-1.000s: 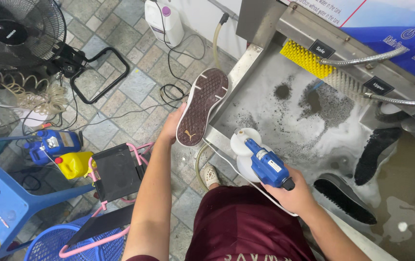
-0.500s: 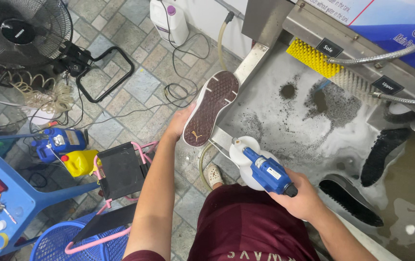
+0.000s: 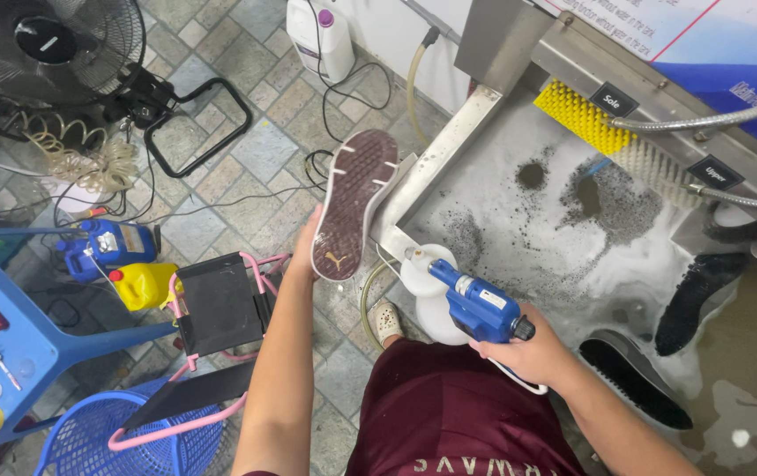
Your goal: The person cleans a blue and white sneaker and a pink sneaker using a sponge, a brush, and a pressure washer. They scrub the soles and uppers of the shoes, rinse them with water, and wipe them down with a cloth in a commercial shoe washing station.
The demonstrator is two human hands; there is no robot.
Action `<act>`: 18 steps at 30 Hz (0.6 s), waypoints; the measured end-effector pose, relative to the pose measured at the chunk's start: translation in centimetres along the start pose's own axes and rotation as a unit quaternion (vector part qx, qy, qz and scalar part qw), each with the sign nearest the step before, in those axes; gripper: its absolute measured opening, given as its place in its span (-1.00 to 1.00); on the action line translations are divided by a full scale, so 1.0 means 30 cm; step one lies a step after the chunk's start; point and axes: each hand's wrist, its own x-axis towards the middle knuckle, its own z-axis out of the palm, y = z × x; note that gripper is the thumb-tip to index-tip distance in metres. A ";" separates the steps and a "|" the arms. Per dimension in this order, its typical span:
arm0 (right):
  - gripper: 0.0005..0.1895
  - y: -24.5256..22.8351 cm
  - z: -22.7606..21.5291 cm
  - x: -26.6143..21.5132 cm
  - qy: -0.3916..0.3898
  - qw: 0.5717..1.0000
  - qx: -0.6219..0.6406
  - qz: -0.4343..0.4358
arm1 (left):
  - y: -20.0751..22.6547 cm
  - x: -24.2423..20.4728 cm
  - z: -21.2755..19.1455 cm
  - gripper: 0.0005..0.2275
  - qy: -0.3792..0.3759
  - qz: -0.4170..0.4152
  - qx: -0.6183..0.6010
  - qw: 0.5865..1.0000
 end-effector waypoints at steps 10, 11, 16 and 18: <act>-0.62 -0.349 0.160 0.369 0.029 0.946 0.035 -0.322 | -0.026 -0.373 -0.176 -0.23 0.036 0.065 -0.287 0.955; -0.69 -0.414 0.144 0.399 0.008 0.948 0.065 -0.313 | -0.033 -0.391 -0.183 -0.22 0.031 0.075 -0.293 0.953; -0.89 -0.792 0.001 0.477 0.077 0.841 0.049 -0.533 | -0.067 -0.421 -0.300 -0.37 0.050 0.064 -0.111 0.990; -0.86 -0.901 -0.061 0.431 0.256 0.837 -0.003 -0.484 | -0.067 -0.407 -0.350 -0.43 0.067 0.080 0.046 0.993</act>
